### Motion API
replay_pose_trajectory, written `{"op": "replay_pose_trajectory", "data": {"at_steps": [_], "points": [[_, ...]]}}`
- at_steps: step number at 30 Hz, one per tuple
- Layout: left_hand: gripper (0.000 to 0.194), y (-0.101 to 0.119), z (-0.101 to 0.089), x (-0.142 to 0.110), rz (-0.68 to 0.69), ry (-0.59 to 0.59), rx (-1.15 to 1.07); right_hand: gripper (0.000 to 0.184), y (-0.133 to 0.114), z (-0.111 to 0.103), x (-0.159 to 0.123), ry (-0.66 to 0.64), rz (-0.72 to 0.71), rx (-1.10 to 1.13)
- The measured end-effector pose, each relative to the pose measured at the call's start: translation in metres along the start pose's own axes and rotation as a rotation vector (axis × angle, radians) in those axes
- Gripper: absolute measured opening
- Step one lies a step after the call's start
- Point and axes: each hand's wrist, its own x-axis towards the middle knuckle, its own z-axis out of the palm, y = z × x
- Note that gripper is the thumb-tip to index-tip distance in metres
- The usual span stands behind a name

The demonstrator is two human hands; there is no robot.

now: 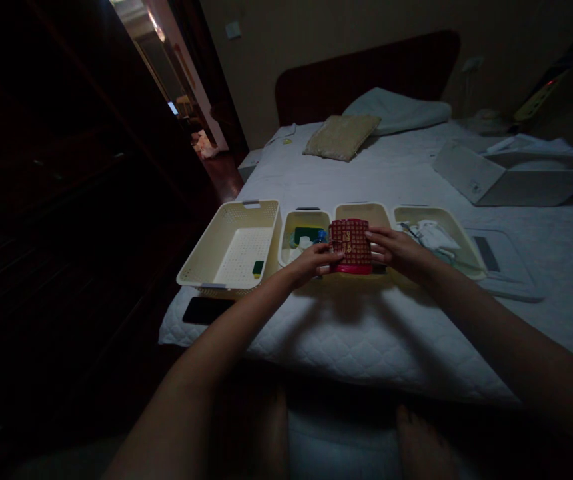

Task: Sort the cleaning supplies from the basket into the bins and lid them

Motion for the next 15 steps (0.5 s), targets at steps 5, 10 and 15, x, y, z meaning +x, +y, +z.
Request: {"op": "replay_pose_trajectory", "data": {"at_steps": [5,10,15], "points": [[0.047,-0.002,-0.001,0.002,0.004,0.029,-0.007,0.021,0.002,-0.001,0.004,0.026,-0.019,-0.022],[0.043,-0.003,0.003,0.010,0.027,0.048,-0.035,0.019,-0.001,0.001,0.008,0.065,0.025,-0.030],[0.045,-0.001,0.010,0.017,0.051,0.109,0.112,0.024,-0.008,0.001,0.010,0.138,-0.010,-0.162]]}}
